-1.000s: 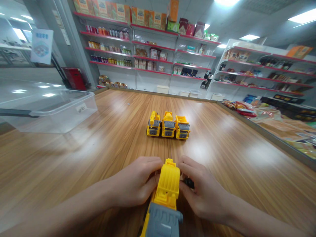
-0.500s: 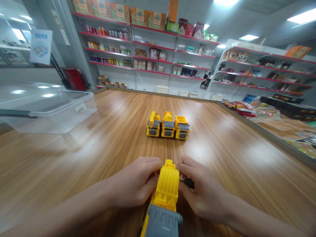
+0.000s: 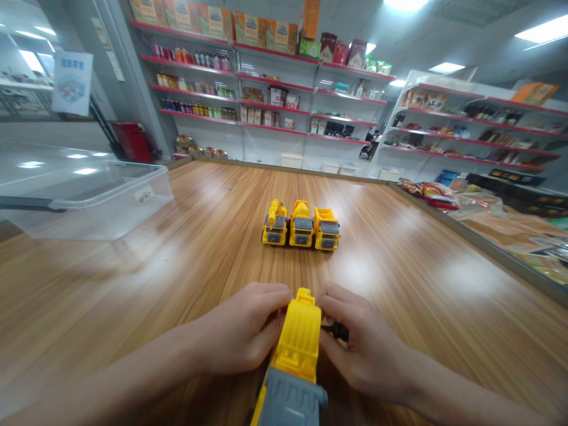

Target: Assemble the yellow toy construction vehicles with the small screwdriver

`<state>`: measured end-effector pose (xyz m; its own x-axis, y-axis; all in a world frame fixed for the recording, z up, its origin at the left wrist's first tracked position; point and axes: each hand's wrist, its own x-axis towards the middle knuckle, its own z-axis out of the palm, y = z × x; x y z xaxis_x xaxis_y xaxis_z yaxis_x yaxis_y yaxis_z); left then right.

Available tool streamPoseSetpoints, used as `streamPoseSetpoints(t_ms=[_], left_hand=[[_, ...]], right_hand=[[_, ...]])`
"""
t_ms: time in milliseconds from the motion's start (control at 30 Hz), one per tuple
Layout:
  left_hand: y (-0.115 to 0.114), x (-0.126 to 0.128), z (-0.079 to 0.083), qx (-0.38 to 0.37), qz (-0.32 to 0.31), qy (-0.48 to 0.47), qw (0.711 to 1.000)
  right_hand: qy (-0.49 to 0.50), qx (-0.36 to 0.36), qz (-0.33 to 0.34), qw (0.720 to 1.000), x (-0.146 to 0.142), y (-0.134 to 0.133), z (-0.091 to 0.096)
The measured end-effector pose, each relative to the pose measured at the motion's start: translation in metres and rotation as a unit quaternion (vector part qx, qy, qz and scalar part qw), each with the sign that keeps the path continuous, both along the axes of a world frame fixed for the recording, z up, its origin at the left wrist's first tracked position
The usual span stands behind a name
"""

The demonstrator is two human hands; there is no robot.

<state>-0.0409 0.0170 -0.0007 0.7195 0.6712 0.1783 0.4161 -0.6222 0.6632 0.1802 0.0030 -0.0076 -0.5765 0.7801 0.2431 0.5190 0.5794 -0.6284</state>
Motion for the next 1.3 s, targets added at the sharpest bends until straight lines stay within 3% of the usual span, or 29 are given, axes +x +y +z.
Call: streamPoseSetpoints(t_ms=[467,1300], left_hand=[[-0.0003,0.0004,0.0015,-0.003,0.0,-0.008,1.0],[0.0001,0.0001,0.0016,0.0,-0.003,-0.011,1.0]], right_hand=[[-0.036,-0.021,0.002,0.999,-0.0009,-0.0012,0.0007],[-0.012,-0.023,-0.015,1.0,-0.001,-0.0021,0.0012]])
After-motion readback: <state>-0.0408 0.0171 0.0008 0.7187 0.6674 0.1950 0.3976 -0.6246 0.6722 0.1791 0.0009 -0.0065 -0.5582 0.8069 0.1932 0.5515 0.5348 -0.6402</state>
